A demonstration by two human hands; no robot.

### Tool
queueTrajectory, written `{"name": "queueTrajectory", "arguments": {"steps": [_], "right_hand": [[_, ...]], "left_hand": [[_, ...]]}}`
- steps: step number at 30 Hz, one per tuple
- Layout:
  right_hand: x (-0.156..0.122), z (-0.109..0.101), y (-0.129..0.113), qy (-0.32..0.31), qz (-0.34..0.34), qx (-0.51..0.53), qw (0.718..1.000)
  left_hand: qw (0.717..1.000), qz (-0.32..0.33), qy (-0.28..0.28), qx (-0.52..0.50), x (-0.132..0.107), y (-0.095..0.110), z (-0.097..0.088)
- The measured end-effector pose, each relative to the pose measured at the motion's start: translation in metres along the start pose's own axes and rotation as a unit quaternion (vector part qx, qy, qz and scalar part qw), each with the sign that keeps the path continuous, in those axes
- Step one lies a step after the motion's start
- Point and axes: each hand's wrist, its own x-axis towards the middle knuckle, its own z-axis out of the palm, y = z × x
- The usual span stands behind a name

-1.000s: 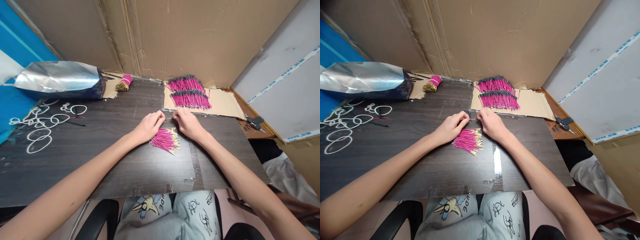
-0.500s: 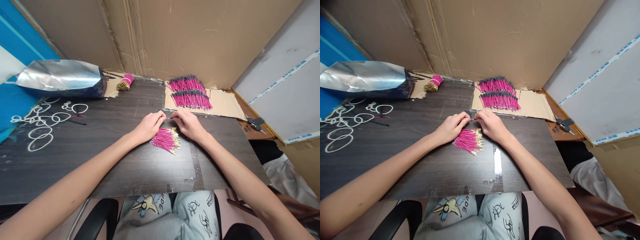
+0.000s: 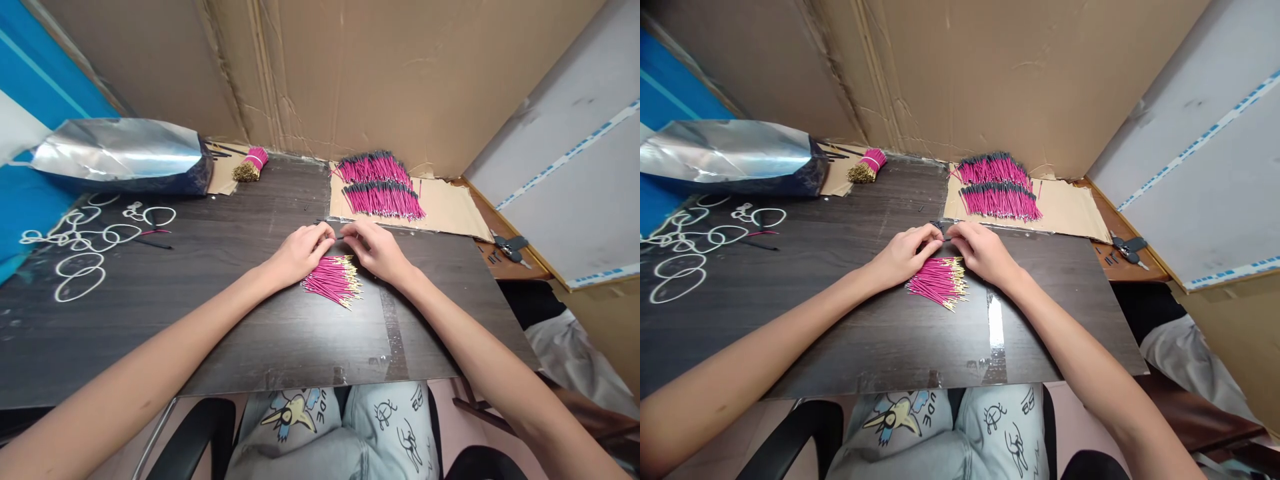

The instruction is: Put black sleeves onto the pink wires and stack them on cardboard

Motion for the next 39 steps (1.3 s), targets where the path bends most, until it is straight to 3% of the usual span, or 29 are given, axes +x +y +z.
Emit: {"name": "queueTrajectory", "arguments": {"steps": [9, 16, 33, 39], "right_hand": [[0.0, 0.001, 0.004, 0.023, 0.038, -0.025, 0.999], [0.0, 0.002, -0.003, 0.03, 0.022, -0.001, 0.999], [-0.001, 0.003, 0.0, 0.036, 0.033, 0.033, 0.998], [0.0, 0.002, -0.009, 0.055, 0.033, 0.039, 0.997]], "left_hand": [[0.999, -0.014, 0.033, 0.017, 0.001, 0.0, 0.0], [0.997, 0.043, 0.059, 0.018, 0.001, 0.0, -0.001], [0.996, 0.065, 0.044, 0.032, 0.0, -0.001, 0.0], [0.991, 0.086, 0.101, 0.033, -0.001, 0.006, -0.002]]}}
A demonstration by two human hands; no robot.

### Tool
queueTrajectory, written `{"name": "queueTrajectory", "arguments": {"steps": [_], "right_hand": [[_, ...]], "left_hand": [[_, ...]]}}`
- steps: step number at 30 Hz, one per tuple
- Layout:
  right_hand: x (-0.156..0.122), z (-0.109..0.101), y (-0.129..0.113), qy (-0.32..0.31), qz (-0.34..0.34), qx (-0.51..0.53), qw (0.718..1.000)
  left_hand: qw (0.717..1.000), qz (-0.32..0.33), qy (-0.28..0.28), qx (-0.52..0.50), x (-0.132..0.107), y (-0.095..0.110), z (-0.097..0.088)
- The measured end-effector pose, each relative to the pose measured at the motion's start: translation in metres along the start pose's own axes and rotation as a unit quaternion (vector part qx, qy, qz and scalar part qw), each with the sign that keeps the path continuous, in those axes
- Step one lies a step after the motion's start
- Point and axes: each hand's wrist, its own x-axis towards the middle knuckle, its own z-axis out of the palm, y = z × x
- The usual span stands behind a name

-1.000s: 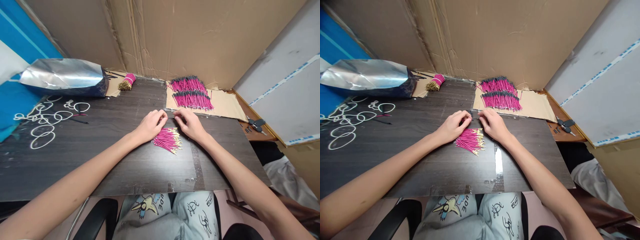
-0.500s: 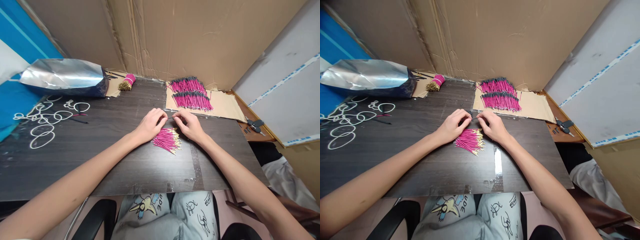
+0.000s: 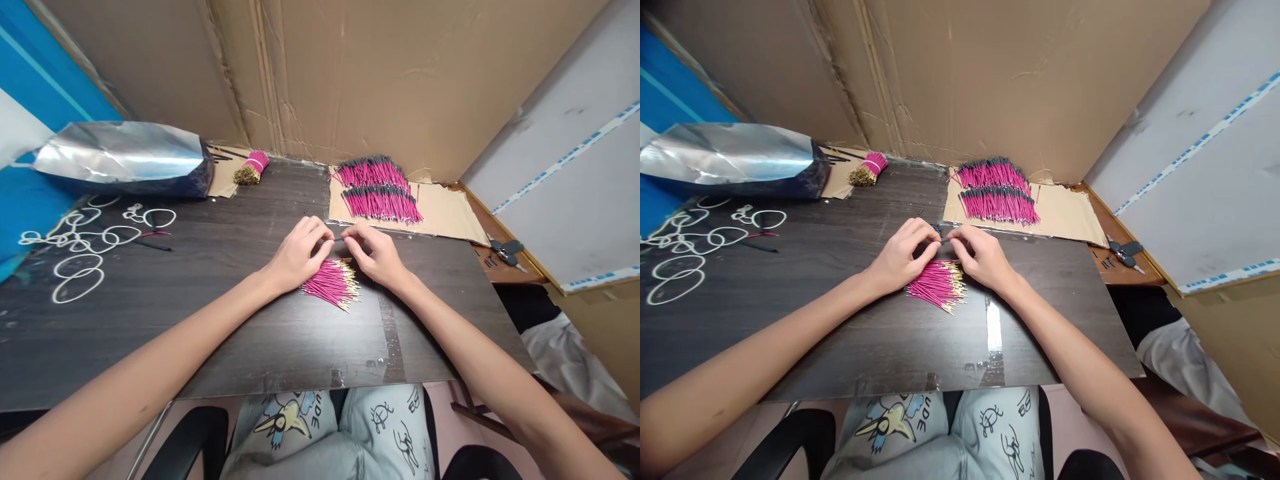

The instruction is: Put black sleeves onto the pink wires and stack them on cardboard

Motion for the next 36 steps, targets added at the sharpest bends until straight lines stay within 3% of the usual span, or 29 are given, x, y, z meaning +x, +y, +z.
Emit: {"name": "queueTrajectory", "arguments": {"steps": [6, 12, 17, 23, 26, 31, 36], "right_hand": [[-0.001, 0.005, -0.015, -0.016, 0.005, 0.027, 0.999], [-0.002, 0.013, -0.023, -0.032, -0.008, 0.03, 0.999], [-0.003, 0.013, -0.022, -0.043, -0.01, 0.021, 0.999], [-0.002, 0.011, -0.018, -0.037, 0.003, 0.034, 0.999], [-0.002, 0.012, -0.018, -0.025, 0.005, 0.04, 0.999], [0.001, 0.006, -0.018, 0.07, 0.05, 0.028, 0.996], [0.007, -0.019, 0.008, 0.214, 0.145, -0.009, 0.966]], "left_hand": [[0.993, 0.012, 0.12, 0.014, -0.001, 0.016, -0.009], [0.989, 0.035, 0.137, -0.042, -0.006, 0.029, -0.004], [0.984, -0.017, 0.157, -0.087, -0.01, 0.035, -0.002], [0.955, -0.085, 0.217, -0.184, -0.009, 0.029, 0.001], [0.944, -0.107, 0.22, -0.222, -0.007, 0.025, 0.002], [0.942, -0.128, 0.187, -0.245, -0.003, 0.02, 0.001], [0.962, -0.133, 0.135, -0.197, -0.003, 0.015, 0.001]]}}
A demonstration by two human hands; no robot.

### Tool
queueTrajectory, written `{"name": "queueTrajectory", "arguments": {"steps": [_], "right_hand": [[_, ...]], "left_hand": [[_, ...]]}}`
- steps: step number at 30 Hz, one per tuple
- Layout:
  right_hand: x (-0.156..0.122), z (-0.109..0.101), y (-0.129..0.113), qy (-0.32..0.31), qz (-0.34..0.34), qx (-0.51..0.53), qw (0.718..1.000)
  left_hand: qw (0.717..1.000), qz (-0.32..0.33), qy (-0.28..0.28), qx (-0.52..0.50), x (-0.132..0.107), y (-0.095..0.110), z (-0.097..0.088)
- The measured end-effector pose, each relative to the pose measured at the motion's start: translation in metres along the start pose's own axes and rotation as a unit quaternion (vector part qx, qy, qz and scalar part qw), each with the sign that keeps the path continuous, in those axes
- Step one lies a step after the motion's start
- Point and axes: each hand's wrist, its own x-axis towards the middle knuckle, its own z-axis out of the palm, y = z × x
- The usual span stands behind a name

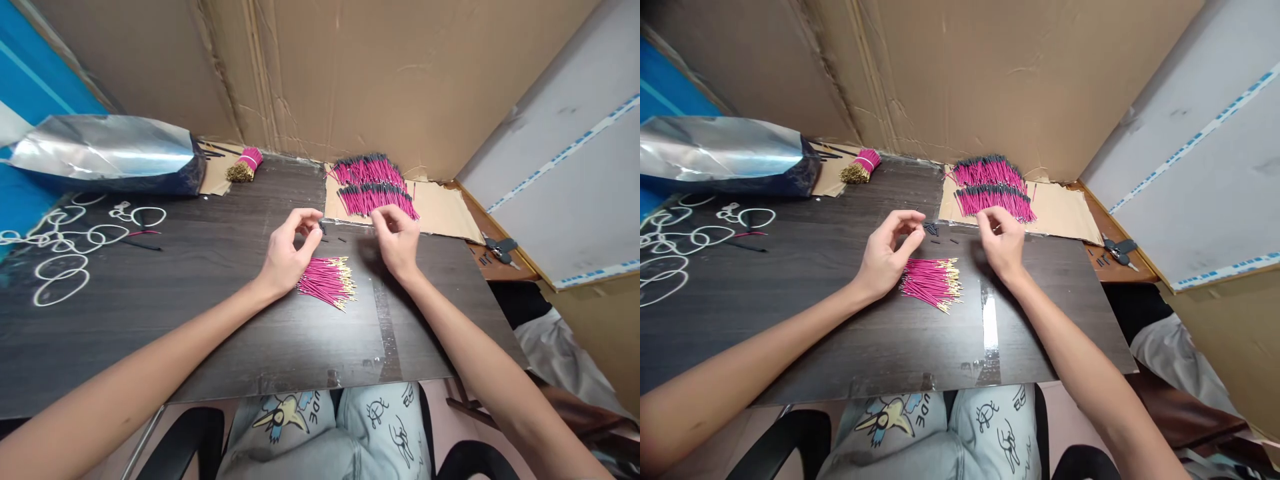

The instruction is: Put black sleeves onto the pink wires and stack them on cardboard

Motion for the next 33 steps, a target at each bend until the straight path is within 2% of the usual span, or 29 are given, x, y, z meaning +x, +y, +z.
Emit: {"name": "queueTrajectory", "arguments": {"steps": [4, 7, 11, 15, 23, 27, 33], "right_hand": [[0.023, -0.023, 0.032, 0.108, 0.035, -0.074, 0.991], [0.033, -0.039, 0.053, 0.14, 0.073, -0.154, 0.975], [0.036, -0.05, 0.068, 0.116, 0.109, -0.211, 0.965], [0.035, -0.049, 0.069, 0.085, 0.12, -0.236, 0.961], [0.037, -0.047, 0.067, 0.018, 0.159, -0.294, 0.942], [0.036, -0.047, 0.065, 0.014, 0.153, -0.303, 0.94], [0.035, -0.046, 0.063, 0.041, 0.111, -0.294, 0.948]], "left_hand": [[0.991, 0.051, -0.066, 0.105, 0.0, -0.003, -0.001], [0.97, 0.108, -0.131, 0.177, 0.0, -0.005, 0.0], [0.941, 0.123, -0.194, 0.247, -0.001, -0.01, 0.001], [0.929, 0.119, -0.223, 0.272, 0.0, -0.012, 0.0], [0.927, 0.109, -0.25, 0.258, 0.002, -0.009, -0.002], [0.927, 0.103, -0.259, 0.25, 0.002, -0.008, -0.002], [0.929, 0.106, -0.256, 0.247, 0.002, -0.008, -0.001]]}}
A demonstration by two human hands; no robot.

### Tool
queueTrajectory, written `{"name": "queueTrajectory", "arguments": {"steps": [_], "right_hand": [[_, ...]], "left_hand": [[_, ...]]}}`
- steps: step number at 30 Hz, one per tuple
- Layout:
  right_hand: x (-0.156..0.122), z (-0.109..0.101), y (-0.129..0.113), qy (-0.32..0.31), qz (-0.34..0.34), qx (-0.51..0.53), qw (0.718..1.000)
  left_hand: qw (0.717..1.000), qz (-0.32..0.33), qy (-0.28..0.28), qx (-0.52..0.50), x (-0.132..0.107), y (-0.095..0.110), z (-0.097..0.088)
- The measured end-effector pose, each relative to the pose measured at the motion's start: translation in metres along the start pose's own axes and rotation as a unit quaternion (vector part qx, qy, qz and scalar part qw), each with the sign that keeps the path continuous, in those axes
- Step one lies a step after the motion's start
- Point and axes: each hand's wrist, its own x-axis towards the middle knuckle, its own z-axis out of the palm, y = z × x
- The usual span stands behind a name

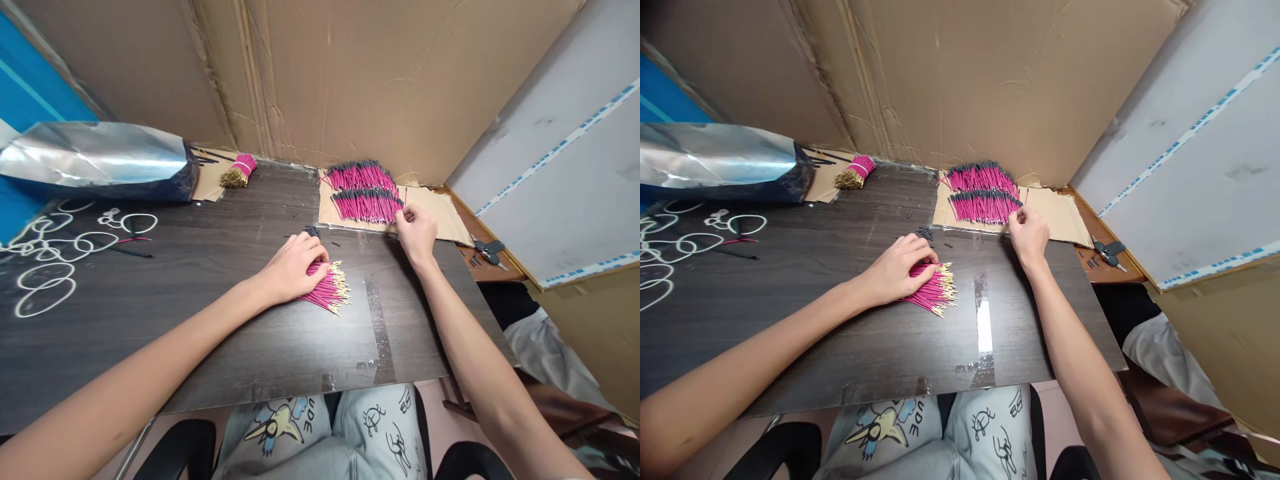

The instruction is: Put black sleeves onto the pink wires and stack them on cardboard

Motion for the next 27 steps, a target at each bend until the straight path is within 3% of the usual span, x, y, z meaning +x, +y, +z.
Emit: {"name": "queueTrajectory", "arguments": {"steps": [15, 19, 23, 27], "right_hand": [[0.0, 0.003, -0.001, -0.027, 0.015, 0.007, 0.999], [-0.01, 0.001, -0.015, -0.078, -0.086, 0.08, 0.99], [-0.03, 0.003, -0.04, -0.188, -0.241, 0.121, 0.944], [-0.048, 0.007, -0.059, -0.232, -0.293, 0.09, 0.923]], "left_hand": [[0.999, -0.018, -0.014, -0.029, 0.001, 0.003, -0.003], [0.999, -0.03, -0.023, -0.039, 0.001, 0.001, -0.004], [0.998, -0.037, -0.025, -0.045, 0.001, -0.001, -0.002], [0.998, -0.039, -0.018, -0.048, 0.002, -0.001, 0.0]]}}
